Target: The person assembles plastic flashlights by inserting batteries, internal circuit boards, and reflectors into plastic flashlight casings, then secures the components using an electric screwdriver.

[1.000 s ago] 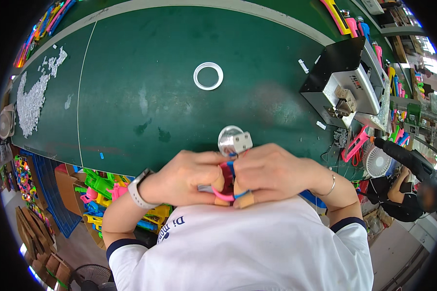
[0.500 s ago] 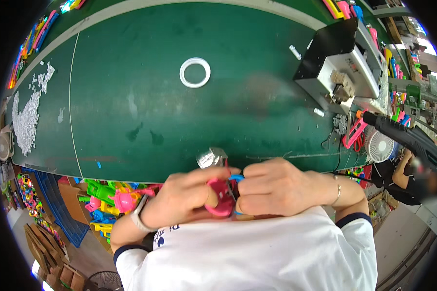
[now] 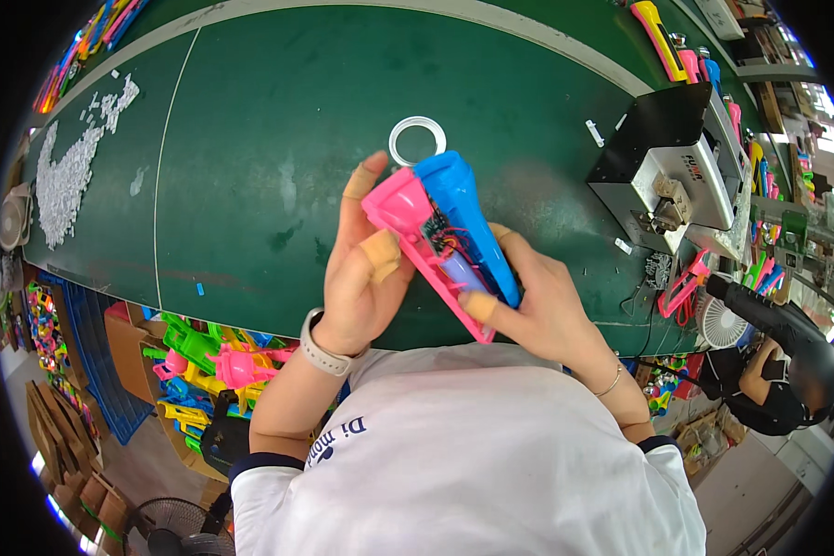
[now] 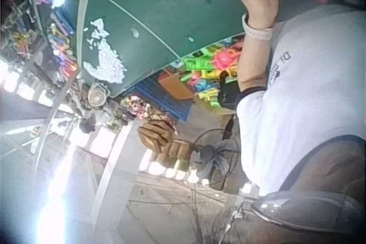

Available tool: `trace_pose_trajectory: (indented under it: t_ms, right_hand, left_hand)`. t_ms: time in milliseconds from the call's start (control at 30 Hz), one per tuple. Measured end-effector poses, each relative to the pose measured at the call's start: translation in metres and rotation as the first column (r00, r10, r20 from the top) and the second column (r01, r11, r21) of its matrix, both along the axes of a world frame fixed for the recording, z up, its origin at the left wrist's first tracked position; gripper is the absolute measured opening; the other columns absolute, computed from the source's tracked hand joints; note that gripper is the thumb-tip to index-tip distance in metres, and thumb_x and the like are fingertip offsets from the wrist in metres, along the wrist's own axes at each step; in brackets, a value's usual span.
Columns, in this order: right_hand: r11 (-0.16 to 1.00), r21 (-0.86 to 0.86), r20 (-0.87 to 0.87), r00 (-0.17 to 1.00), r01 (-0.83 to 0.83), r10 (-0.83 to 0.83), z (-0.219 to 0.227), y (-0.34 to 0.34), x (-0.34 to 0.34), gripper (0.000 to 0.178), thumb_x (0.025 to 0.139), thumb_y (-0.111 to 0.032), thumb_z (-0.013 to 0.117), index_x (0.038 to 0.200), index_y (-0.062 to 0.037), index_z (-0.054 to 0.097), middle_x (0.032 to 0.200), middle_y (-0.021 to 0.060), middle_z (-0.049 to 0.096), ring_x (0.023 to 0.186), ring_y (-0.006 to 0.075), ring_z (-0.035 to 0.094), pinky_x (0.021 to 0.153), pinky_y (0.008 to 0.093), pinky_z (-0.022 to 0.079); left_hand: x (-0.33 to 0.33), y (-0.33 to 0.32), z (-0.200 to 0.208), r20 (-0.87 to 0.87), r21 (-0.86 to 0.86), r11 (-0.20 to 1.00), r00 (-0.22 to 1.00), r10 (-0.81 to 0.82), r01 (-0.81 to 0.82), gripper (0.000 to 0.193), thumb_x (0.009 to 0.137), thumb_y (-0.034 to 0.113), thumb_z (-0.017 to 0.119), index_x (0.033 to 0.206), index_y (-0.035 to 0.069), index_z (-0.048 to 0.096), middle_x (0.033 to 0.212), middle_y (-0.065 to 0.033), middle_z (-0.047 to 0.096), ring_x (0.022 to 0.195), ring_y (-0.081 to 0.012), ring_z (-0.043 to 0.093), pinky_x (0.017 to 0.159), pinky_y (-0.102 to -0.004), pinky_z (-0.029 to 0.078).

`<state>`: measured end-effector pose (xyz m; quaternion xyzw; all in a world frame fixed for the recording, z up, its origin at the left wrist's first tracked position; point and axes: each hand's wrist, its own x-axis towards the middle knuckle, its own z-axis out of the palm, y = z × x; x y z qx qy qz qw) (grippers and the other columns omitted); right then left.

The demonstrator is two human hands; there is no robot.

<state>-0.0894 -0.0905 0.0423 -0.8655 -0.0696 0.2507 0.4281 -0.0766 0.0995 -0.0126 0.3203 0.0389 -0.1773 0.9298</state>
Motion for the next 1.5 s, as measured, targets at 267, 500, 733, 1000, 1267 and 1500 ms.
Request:
trace_pose_trajectory:
  t_ms: [267,500,733,1000,1267,1500]
  right_hand:
    - [0.996,-0.085,0.223,0.974,-0.014,0.033,0.014,0.008,0.007,0.063,0.074,-0.030,0.070,0.124,-0.0019,0.046,0.091,0.0145,0.060,0.083,0.0294,0.062,0.071,0.0362,0.049]
    - [0.754,0.656,-0.071,0.992,-0.035,0.108,0.055,0.002,0.024,0.064,0.074,-0.021,0.068,0.129,0.0021,0.045,0.103,0.0121,0.062,0.088,0.0202,0.057,0.073,0.0284,0.044]
    - [0.968,-0.165,0.664,0.705,-0.189,0.251,0.028,0.013,0.054,0.017,0.073,-0.013,0.067,0.088,-0.0063,0.066,0.106,0.0057,0.058,0.098,0.0256,0.051,0.081,0.0353,0.044]
    - [0.971,0.059,0.551,0.819,-0.231,0.161,0.017,0.014,0.060,0.013,0.072,-0.011,0.069,0.080,-0.0047,0.062,0.102,0.0059,0.057,0.100,0.0264,0.049,0.083,0.0355,0.043]
    - [0.968,-0.083,0.608,0.757,-0.237,0.237,0.028,0.020,0.048,0.014,0.069,-0.002,0.068,0.081,-0.0029,0.059,0.102,0.0057,0.054,0.099,0.0229,0.048,0.069,0.0290,0.046]
    - [0.956,-0.165,0.660,0.693,-0.243,0.290,0.028,0.023,0.044,0.015,0.069,-0.002,0.068,0.080,-0.0041,0.058,0.102,0.0060,0.054,0.103,0.0253,0.048,0.078,0.0338,0.044]
  left_hand:
    - [-0.021,-0.041,0.001,-0.120,-0.089,0.991,0.989,0.090,-0.101,0.051,0.099,0.019,0.042,0.143,0.009,0.021,0.140,-0.0136,0.037,0.128,-0.0235,0.040,0.100,-0.0383,0.041]
    - [-0.014,-0.024,0.000,-0.175,-0.014,0.992,0.977,-0.123,0.122,0.041,0.100,0.034,0.035,0.128,0.005,0.041,0.118,-0.0099,0.054,0.104,-0.0226,0.059,0.085,-0.0401,0.053]
    - [-0.011,-0.020,0.019,-0.212,-0.083,0.992,0.971,-0.111,0.096,0.043,0.101,0.038,0.028,0.123,0.004,0.044,0.105,-0.0132,0.060,0.072,-0.0231,0.065,0.064,-0.0349,0.056]
    - [-0.010,-0.006,0.029,-0.127,-0.182,0.958,0.961,-0.246,0.221,0.046,0.092,0.017,0.035,0.135,0.000,0.032,0.118,-0.0176,0.053,0.095,-0.0218,0.060,0.083,-0.0360,0.051]
    - [-0.021,-0.012,0.033,0.000,0.143,0.982,0.993,-0.121,0.120,0.050,0.091,0.007,0.039,0.139,-0.002,0.028,0.109,-0.0079,0.054,0.090,-0.0112,0.055,0.080,-0.0273,0.046]
    - [-0.024,-0.008,0.032,0.095,0.292,0.950,0.985,-0.141,0.108,0.049,0.089,0.003,0.039,0.138,-0.003,0.029,0.103,-0.0040,0.054,0.084,-0.0061,0.050,0.077,-0.0246,0.046]
